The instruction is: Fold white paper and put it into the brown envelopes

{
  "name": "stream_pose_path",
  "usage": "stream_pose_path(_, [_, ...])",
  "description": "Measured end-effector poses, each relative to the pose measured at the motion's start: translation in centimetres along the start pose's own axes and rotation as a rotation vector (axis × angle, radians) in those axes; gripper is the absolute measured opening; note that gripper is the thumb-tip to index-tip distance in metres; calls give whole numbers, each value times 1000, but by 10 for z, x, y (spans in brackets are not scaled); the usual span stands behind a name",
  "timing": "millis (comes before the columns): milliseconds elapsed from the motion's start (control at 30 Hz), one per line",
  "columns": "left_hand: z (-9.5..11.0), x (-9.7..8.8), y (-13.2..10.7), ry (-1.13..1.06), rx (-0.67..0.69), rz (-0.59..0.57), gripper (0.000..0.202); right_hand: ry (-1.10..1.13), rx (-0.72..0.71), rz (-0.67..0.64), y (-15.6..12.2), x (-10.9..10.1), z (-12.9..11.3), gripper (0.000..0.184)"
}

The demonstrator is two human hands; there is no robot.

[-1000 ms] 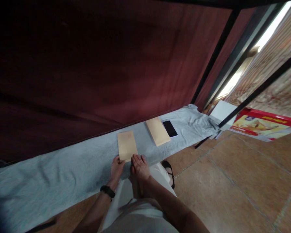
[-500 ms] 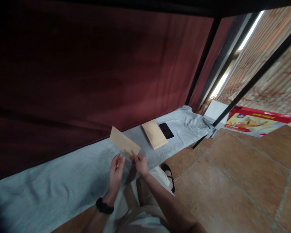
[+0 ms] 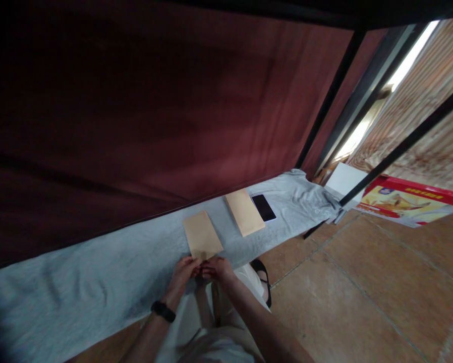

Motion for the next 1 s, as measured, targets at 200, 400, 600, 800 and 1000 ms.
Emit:
stream_pose_path(200, [-4,-9,0,103,-39,-20,21,-1024,-664,237,-19,-20,-4,39])
stream_pose_path(400, [-6,-10,-4,258,-9,12,14,-1656,-906,317,-15,-28,8,52])
stream_pose_path(600, [-5,-7,-24,672,245,83,25,-1690,-911,364,-15,-30,12,54])
stream_pose_path(800, [-15,21,-53,805,735,-139,37,-1705,-915,376,-12,-33,16,53])
stream_pose_path(1000, [-37,15,-64,987,852,-235,52,-1719,-893,431,-11,-37,23,58])
Point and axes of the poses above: each hand's wrist, its own y-axis towards the middle knuckle, its own x-axis out of the palm, z = x × y, the point moved 1 cm from there along y, towards the middle knuckle, and after that the axes turned 14 degrees about x, right-handed, at the moved point
